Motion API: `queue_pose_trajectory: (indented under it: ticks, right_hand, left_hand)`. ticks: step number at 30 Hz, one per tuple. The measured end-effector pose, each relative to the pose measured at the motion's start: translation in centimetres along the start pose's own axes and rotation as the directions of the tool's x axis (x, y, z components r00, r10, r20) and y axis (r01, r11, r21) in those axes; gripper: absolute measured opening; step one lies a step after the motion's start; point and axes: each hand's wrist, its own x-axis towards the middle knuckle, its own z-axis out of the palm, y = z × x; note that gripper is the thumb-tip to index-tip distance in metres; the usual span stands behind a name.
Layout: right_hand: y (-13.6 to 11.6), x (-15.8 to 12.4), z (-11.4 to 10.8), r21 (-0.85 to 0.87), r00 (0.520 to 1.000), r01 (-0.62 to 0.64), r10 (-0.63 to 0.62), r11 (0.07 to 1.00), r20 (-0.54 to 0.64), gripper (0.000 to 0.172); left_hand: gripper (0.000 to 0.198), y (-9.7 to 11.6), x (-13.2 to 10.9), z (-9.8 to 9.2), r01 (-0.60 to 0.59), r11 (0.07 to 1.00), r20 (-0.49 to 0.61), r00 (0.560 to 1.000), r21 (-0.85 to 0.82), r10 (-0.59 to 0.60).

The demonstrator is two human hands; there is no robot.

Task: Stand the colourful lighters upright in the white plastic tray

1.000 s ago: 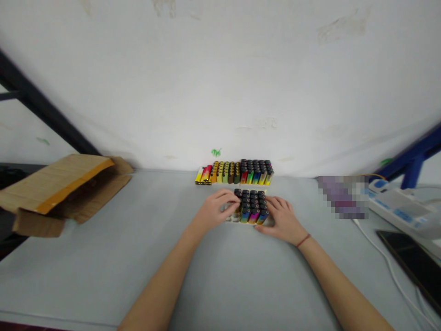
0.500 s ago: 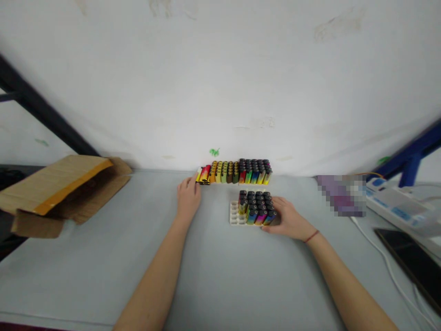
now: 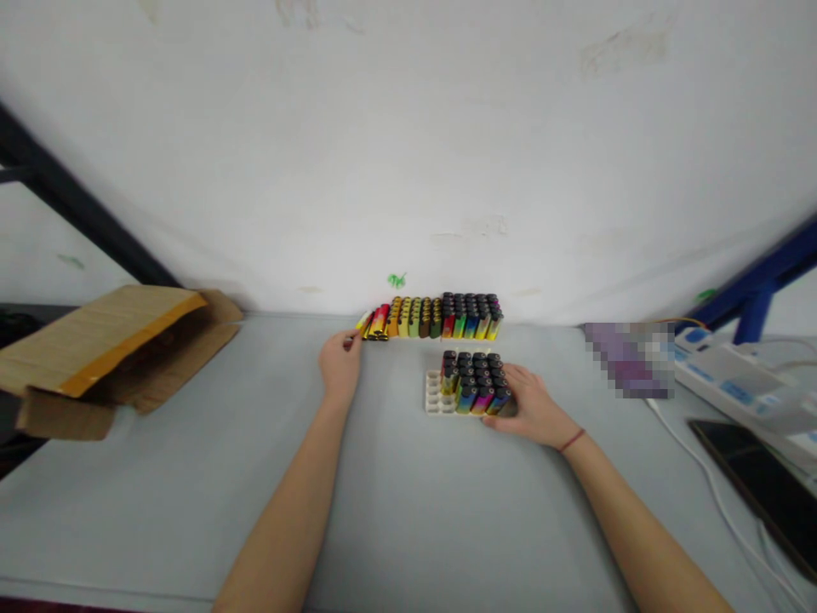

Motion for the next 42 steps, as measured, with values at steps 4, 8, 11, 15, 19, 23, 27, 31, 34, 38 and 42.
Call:
queue_pose_trajectory:
  ticks: [4,8,11,15,19,23,27,31,34,38,42]
  right_hand:
    - [0.0,-0.1,0.1,-0.012,1.0,-0.015,0.015,1.0,-0.002,0.064]
    - [0.0,-0.1,0.2,-0.017,1.0,-0.013,0.013,1.0,-0.003,0.065]
    - [0.0,-0.1,0.2,-0.021,1.0,-0.013,0.013,1.0,0.0,0.066]
    - [0.0,-0.2,0.2,-0.03,1.0,-0.017,0.017,0.999,0.002,0.066]
    - [0.1,-0.2,0.3,-0.04,1.0,-0.015,0.015,0.999,-0.007,0.066]
    - [0.0,-0.3,0.3,-0.045,1.0,-0.014,0.013,0.999,-0.015,0.066]
    - [0.0,-0.3,0.3,-0.05,1.0,-0.012,0.012,0.999,-0.011,0.067]
    - [0.0,-0.3,0.3,-0.046,1.0,-0.007,0.006,0.999,-0.023,0.066]
    - [-0.2,-0.3,0.3,-0.042,1.0,-0.006,0.005,0.999,-0.02,0.066]
    - [-0.3,-0.2,0.1,-0.045,1.0,-0.015,0.014,0.999,-0.01,0.067]
    - [-0.3,-0.3,0.2,-0.047,1.0,-0.016,0.015,0.999,-0.013,0.065]
  left_hand:
    - [0.027,0.4,0.1,-0.2,0.205,0.93,-0.07,0.969,-0.306,-0.237]
    - [0.033,1.5,0.0,-0.5,0.439,0.475,0.169,0.844,-0.763,-0.509]
    - [0.026,2.7,-0.5,-0.8,0.498,0.195,0.355,0.795,-0.845,-0.491]
    - [0.027,4.1,-1.3,-0.8,0.52,0.104,0.442,0.802,-0.848,-0.402]
    - [0.023,5.1,-2.4,-0.3,0.561,0.144,0.484,0.796,-0.815,-0.363]
    - [0.025,5.4,-3.5,0.0,0.55,0.311,0.479,0.833,-0.775,-0.278]
    - [0.035,5.2,-4.0,0.4,0.492,0.443,0.484,0.864,-0.749,-0.141]
    - [0.027,5.0,-4.0,0.8,0.509,0.444,0.524,0.846,-0.737,-0.1]
    - [0.036,5.1,-4.2,1.1,0.446,0.504,0.472,0.878,-0.74,-0.084]
    - [0.04,5.4,-4.6,1.1,0.378,0.543,0.421,0.906,-0.75,-0.049]
    - [0.035,5.6,-4.7,1.0,0.388,0.522,0.425,0.903,-0.759,-0.053]
